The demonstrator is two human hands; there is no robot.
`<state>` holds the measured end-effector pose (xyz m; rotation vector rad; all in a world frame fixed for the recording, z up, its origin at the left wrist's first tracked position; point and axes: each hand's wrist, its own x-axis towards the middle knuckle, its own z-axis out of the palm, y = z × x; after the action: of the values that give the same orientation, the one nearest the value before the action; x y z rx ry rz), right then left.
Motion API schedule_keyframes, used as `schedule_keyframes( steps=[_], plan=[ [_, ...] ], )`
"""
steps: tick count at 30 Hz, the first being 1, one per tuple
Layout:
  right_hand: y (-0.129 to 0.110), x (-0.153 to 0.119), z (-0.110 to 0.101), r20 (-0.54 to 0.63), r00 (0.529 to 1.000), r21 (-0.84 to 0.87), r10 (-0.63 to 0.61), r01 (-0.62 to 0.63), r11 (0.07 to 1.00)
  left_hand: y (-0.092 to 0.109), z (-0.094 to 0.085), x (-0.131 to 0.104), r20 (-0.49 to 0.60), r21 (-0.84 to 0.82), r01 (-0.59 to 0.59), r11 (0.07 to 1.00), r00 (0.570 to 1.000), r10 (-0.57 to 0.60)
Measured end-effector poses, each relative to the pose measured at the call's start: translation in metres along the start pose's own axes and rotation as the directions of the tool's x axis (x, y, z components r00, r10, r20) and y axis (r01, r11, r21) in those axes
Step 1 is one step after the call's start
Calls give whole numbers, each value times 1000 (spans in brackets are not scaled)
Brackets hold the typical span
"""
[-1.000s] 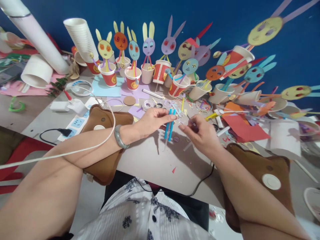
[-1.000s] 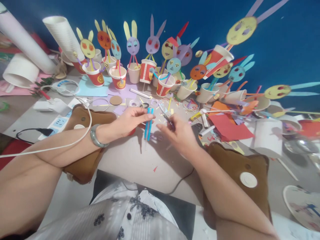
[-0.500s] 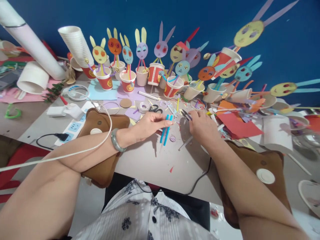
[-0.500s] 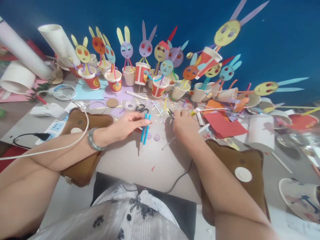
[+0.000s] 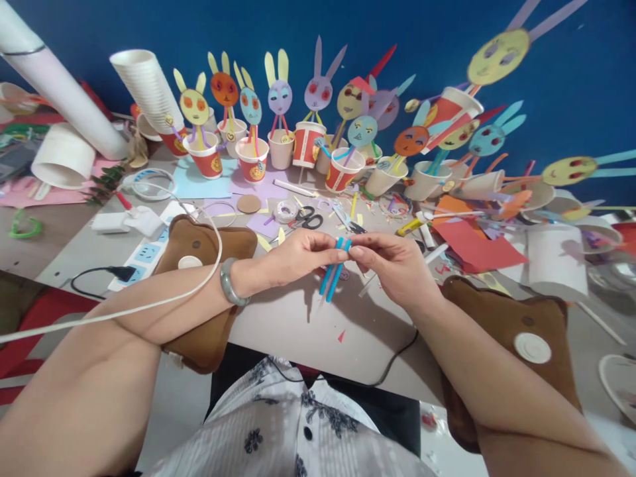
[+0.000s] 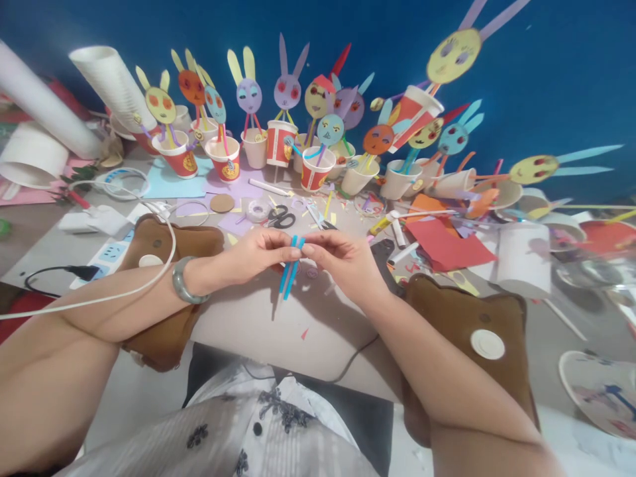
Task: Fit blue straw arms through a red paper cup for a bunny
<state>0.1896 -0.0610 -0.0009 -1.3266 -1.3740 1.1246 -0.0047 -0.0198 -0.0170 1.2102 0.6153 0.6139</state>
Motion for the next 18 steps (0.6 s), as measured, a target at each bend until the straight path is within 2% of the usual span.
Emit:
schedule_keyframes(
  steps=[3,9,18],
  plan=[
    [3,1,2,-12,1000,81,0,1,997,0,0,-1,25,30,1,1000,1000,-1],
    [3,1,5,-5,1000,206,21,-19,978,2,0,0,35,-18,42,999,999,-42],
    [5,0,4,-24,998,187,60,-54,981,0,0,1,31,-59,84,995,996,-82]
  ],
)
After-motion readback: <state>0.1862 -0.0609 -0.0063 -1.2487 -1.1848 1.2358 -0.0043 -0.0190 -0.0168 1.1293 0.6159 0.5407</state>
